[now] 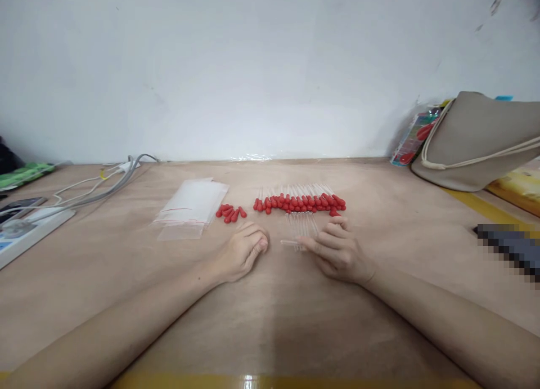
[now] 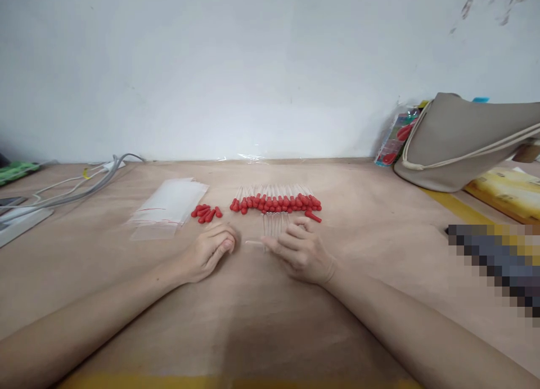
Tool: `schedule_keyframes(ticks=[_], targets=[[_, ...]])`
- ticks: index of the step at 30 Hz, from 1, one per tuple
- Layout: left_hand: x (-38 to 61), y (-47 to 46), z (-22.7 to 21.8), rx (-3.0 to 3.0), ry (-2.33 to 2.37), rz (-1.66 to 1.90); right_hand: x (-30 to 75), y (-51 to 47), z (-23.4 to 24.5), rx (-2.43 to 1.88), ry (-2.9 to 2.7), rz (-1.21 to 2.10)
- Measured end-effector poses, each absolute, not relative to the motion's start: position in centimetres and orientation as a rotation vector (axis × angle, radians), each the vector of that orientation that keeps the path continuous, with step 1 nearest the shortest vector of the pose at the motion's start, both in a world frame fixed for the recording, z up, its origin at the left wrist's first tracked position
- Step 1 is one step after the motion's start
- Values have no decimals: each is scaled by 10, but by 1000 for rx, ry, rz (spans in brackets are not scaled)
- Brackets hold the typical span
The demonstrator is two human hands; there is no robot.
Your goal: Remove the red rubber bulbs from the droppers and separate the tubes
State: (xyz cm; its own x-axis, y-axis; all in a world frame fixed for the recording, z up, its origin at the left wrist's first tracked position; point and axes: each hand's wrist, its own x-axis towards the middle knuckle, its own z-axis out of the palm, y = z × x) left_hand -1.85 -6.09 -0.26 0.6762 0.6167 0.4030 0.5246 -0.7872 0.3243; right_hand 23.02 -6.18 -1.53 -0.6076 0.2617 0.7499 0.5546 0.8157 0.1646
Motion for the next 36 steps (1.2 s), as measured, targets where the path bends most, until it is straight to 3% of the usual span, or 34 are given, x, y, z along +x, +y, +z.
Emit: schedule_keyframes(ticks=[6,14,25,36], targets=[[-26,-46,4,2668,1177,929,232,-54,-15,-1021,-2040,-434],[-77,0,16,2373,1810,1205,237,-47,-22,-1105,-1991,-458],[-84,5,0,2436,1663,1204,239,-45,-23,-1048,-2267,-76],[-80,-4,1,2692,1579,1185,241,-46,-22,-1030,-2323,-46]])
